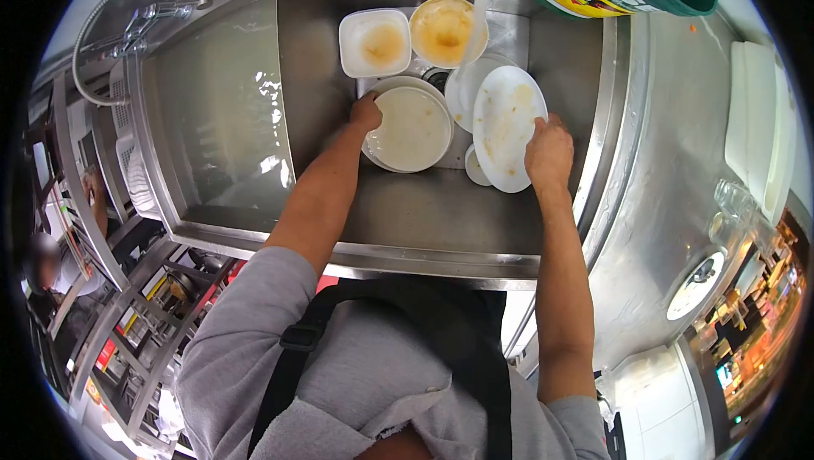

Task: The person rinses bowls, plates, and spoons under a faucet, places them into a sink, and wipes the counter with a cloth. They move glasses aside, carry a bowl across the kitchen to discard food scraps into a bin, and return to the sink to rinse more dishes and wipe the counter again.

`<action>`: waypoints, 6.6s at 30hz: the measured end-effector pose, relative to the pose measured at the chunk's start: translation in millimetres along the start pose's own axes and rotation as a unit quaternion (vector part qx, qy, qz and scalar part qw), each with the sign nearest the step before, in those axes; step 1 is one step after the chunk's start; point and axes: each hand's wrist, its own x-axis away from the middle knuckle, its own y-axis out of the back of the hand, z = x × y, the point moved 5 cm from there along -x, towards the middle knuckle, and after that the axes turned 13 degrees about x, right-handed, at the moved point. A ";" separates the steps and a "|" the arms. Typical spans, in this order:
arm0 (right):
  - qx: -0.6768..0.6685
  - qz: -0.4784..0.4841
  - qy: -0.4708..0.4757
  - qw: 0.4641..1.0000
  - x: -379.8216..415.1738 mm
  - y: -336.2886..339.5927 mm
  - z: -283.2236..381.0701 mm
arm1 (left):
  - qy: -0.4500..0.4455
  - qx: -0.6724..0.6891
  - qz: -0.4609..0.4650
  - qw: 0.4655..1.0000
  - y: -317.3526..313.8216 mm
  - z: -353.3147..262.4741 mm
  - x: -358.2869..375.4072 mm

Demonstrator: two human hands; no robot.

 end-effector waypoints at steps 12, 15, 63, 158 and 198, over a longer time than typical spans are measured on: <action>-0.001 0.003 -0.009 1.000 15.8 15.5 -2.4 | -0.009 -0.078 -0.067 0.995 6.9 -41.3 23.5; -0.012 -0.009 0.006 1.000 22.7 26.4 1.1 | -0.187 -0.095 -0.144 0.967 -9.1 -101.5 46.7; -0.145 -0.025 -0.032 0.989 56.3 61.3 3.6 | 0.159 0.714 -0.028 0.681 -95.8 -146.8 -33.1; -0.271 -0.074 -0.071 0.957 136.4 154.8 -22.4 | 0.220 0.767 0.270 0.539 -115.9 -198.5 21.5; -0.282 -0.004 -0.100 0.954 124.2 103.5 -29.2 | -0.197 0.044 0.262 0.944 -131.2 -153.5 -85.1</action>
